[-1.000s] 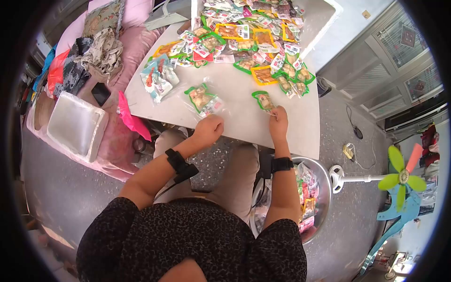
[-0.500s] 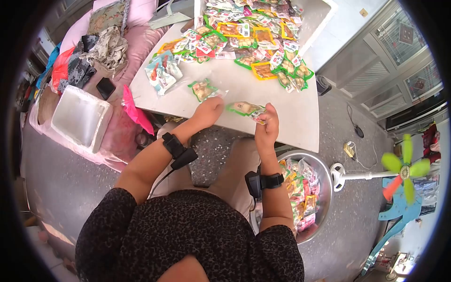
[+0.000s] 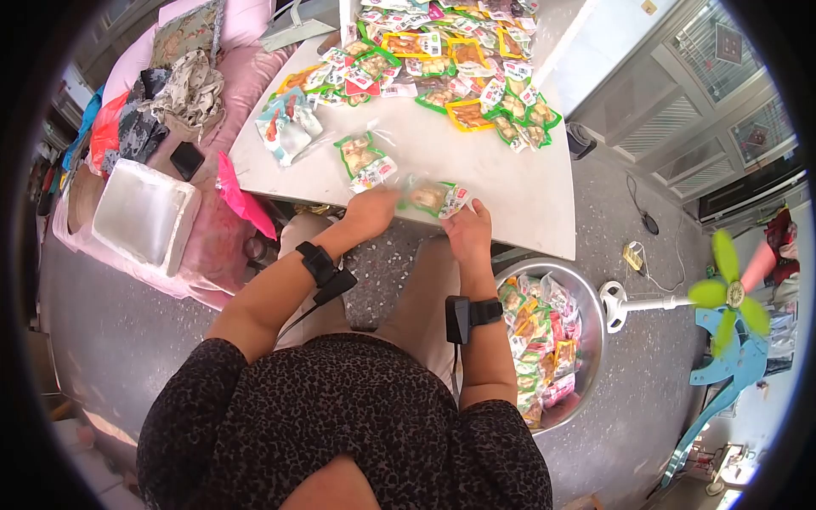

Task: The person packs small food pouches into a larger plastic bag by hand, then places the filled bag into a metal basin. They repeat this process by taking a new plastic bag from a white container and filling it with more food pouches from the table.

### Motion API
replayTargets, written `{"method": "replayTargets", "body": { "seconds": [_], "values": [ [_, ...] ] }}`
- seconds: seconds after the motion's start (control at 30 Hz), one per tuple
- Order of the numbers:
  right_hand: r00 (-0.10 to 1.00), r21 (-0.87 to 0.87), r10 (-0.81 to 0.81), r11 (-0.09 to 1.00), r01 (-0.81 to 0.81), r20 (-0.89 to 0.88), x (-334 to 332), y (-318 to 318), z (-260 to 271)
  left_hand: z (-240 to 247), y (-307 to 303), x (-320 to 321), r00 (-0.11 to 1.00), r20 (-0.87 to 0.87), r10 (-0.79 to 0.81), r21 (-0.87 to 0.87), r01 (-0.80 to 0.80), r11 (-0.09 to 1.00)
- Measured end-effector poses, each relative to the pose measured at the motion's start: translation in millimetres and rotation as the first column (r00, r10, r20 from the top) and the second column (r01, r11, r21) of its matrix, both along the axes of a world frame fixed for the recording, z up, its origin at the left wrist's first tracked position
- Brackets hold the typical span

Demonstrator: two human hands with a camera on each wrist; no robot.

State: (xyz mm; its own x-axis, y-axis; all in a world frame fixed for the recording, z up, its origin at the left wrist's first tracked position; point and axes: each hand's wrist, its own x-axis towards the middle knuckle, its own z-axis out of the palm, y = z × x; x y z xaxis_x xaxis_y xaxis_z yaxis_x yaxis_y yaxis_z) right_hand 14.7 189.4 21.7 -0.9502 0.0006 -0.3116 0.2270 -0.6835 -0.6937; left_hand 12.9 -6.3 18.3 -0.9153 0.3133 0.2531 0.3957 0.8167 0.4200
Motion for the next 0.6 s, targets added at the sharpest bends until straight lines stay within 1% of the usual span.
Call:
{"method": "replayTargets", "body": {
  "seconds": [0.03,0.07,0.17,0.27,0.3,0.37,0.47,0.57,0.6],
  "values": [
    [0.992,-0.128,0.121,0.985,-0.118,0.016,-5.1,7.9,0.3,1.1,0.5,-0.5,1.0,0.016,0.009,-0.004,-0.009,1.0],
    [0.97,-0.254,0.242,0.939,-0.23,0.017,-9.9,13.3,-0.3,2.0,1.1,-0.3,0.999,0.033,0.017,-0.008,-0.017,1.0],
    [0.946,-0.202,0.317,0.933,-0.299,0.064,-27.7,15.4,-10.0,4.8,1.5,2.7,1.0,0.02,0.01,0.077,-0.011,0.997],
    [0.908,0.003,0.419,0.908,-0.419,0.012,-44.7,9.7,-30.6,-3.7,2.3,-1.2,1.0,-0.009,0.0,0.161,0.002,0.987],
    [0.931,0.104,0.365,0.926,-0.362,-0.01,-40.0,2.2,-24.7,-4.0,2.7,-1.9,1.0,-0.016,0.005,0.196,-0.001,0.981],
    [0.963,0.295,0.261,0.927,-0.23,-0.071,-19.1,-22.3,-5.4,-3.6,4.8,-2.8,1.0,-0.026,0.016,0.264,-0.009,0.964],
    [0.98,0.222,0.172,0.964,-0.146,-0.102,-0.9,-46.7,-3.2,17.0,8.1,4.2,1.0,0.001,-0.007,0.312,0.006,0.95],
    [0.993,0.319,-0.001,0.947,0.038,-0.117,-1.6,-52.1,-23.3,6.0,9.0,0.4,0.997,-0.071,0.005,0.318,0.018,0.948],
    [0.989,0.313,-0.049,0.946,0.09,-0.136,0.5,-49.8,-22.3,4.2,8.2,0.6,0.997,-0.073,0.014,0.305,0.009,0.952]
  ]
}}
